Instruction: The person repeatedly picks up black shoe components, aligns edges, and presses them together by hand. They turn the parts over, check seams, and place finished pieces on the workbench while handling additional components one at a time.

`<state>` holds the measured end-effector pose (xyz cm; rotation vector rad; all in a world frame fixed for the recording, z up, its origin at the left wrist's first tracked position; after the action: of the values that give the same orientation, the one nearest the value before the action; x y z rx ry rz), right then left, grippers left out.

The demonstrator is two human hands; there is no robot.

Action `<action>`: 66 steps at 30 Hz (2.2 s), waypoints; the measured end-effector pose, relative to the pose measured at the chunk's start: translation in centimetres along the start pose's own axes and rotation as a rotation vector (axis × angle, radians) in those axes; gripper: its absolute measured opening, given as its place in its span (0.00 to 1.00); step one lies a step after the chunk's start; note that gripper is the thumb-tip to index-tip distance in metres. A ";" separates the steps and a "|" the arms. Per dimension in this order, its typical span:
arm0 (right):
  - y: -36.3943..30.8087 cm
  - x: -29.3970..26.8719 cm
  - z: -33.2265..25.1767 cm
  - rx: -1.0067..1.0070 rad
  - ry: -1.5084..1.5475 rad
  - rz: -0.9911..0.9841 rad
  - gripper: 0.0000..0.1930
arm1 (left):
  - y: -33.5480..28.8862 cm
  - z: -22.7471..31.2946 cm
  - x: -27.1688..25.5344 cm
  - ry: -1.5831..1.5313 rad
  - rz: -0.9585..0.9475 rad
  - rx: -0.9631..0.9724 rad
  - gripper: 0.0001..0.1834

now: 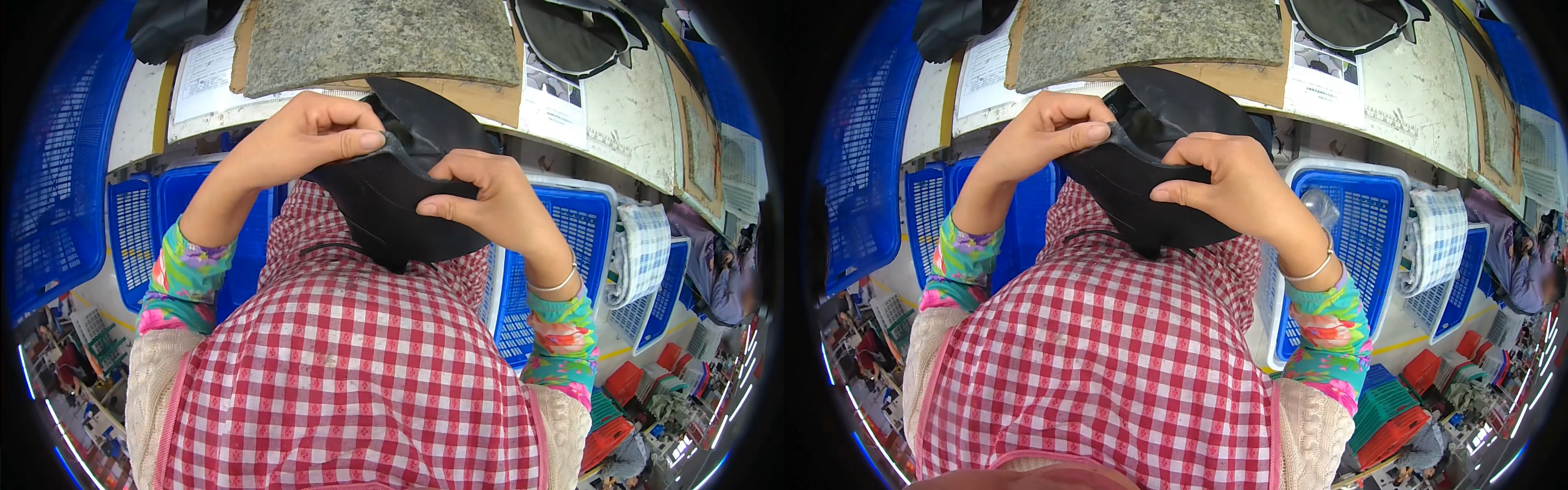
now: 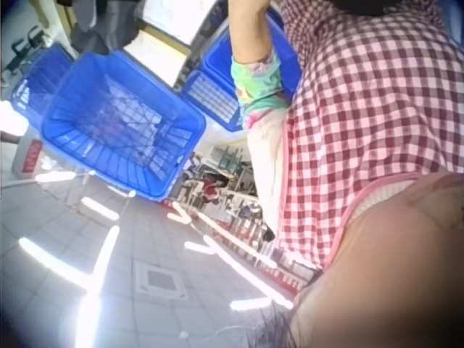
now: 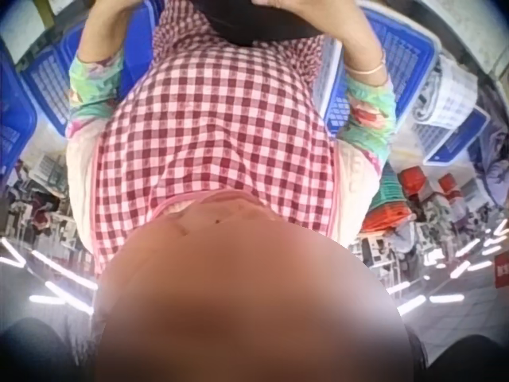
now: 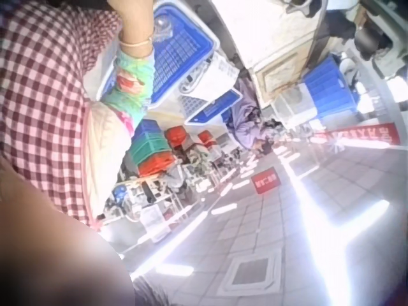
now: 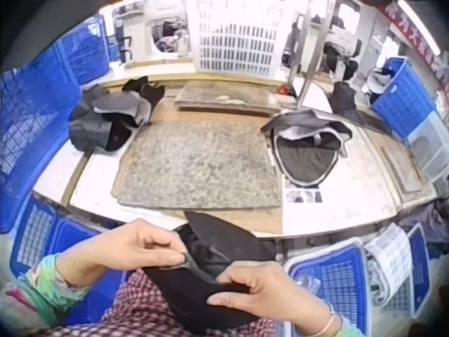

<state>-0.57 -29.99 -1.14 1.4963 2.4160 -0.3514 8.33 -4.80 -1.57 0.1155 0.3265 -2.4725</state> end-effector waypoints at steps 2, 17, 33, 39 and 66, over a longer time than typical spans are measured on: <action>0.1 0.5 0.1 0.011 0.034 0.053 0.13 | 0.7 0.5 -0.5 0.073 -0.060 0.025 0.13; -1.1 0.8 0.0 -0.094 -0.089 0.113 0.10 | 1.2 -2.8 -2.4 -0.246 0.516 -0.158 0.11; 5.0 -3.1 0.2 -0.019 0.033 0.110 0.07 | 2.9 -0.4 1.5 0.022 0.195 0.046 0.14; 3.6 -2.1 2.9 0.131 0.241 0.302 0.06 | 1.6 -1.7 3.0 -0.252 0.271 0.163 0.20; 0.5 -0.1 0.4 0.162 0.192 0.216 0.06 | -0.3 -0.8 4.5 0.115 0.323 0.098 0.18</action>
<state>-0.07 -30.00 -1.55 1.9229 2.3826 -0.3786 4.54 -6.96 -3.02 0.3265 0.2153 -2.1647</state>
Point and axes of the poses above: each hand's wrist, its own y-axis towards the middle knuckle, its own x-axis out of the palm, z = x × y, the point moved 2 cm from there along y, towards the middle knuckle, and after that the axes turned 5 degrees about y, right-handed, at the moved point
